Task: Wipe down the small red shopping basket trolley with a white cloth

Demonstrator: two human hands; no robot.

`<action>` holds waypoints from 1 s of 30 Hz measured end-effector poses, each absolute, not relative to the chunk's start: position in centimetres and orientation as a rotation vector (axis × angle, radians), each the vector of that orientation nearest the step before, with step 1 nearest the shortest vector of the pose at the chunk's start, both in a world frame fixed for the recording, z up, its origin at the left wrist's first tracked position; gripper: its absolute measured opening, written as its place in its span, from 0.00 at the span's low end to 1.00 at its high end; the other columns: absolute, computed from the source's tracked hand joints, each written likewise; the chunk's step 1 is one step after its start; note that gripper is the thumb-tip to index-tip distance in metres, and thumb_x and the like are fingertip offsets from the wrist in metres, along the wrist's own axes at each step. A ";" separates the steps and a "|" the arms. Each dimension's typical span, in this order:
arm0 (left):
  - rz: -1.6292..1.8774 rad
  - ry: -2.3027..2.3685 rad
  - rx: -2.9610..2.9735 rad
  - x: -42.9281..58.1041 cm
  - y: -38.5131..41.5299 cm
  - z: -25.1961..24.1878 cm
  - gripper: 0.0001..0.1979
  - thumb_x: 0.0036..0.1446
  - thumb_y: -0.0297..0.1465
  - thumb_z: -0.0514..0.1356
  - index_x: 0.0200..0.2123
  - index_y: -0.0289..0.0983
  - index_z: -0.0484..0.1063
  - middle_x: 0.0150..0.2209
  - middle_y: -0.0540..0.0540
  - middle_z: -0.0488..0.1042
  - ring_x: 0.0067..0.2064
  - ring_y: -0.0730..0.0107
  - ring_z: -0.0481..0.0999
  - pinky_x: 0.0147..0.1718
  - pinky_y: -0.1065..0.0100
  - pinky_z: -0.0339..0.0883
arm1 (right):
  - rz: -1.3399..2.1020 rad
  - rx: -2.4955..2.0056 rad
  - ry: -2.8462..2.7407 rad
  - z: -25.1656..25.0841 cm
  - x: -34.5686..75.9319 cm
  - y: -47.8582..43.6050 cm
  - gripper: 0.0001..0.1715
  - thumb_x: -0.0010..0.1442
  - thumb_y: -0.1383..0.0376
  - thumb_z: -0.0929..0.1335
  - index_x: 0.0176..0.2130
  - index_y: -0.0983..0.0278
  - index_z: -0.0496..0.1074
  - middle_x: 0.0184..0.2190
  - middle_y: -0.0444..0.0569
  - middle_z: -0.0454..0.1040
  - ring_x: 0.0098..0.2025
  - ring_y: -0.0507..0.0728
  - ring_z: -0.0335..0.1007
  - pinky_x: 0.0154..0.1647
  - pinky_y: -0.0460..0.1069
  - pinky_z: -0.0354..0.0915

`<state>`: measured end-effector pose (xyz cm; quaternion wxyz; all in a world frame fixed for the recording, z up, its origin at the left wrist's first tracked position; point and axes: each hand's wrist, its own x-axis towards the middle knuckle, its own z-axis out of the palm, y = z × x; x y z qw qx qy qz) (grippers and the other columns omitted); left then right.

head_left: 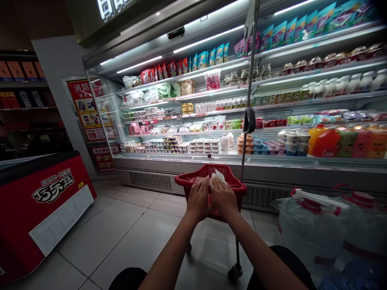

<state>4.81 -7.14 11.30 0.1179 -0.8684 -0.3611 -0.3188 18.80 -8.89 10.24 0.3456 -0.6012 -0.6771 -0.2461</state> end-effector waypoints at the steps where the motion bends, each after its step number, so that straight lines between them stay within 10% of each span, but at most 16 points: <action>1: -0.946 -1.019 -2.559 4.5 -6.8 11.6 0.49 0.55 0.31 0.59 0.75 0.37 0.39 0.71 0.39 0.60 0.70 0.51 0.61 0.70 0.47 0.48 | -0.619 -1.523 -1.757 10.2 18.9 -8.6 0.30 0.70 0.68 0.59 0.67 0.68 0.65 0.65 0.64 0.68 0.66 0.68 0.66 0.64 0.64 0.63; 30: -0.845 -1.195 -2.432 3.3 -6.6 11.6 0.31 0.54 0.28 0.59 0.62 0.34 0.65 0.58 0.33 0.74 0.59 0.45 0.71 0.63 0.46 0.58 | -0.447 -1.396 -1.899 11.9 16.6 -7.5 0.26 0.73 0.66 0.57 0.65 0.67 0.68 0.64 0.58 0.71 0.67 0.62 0.65 0.69 0.61 0.59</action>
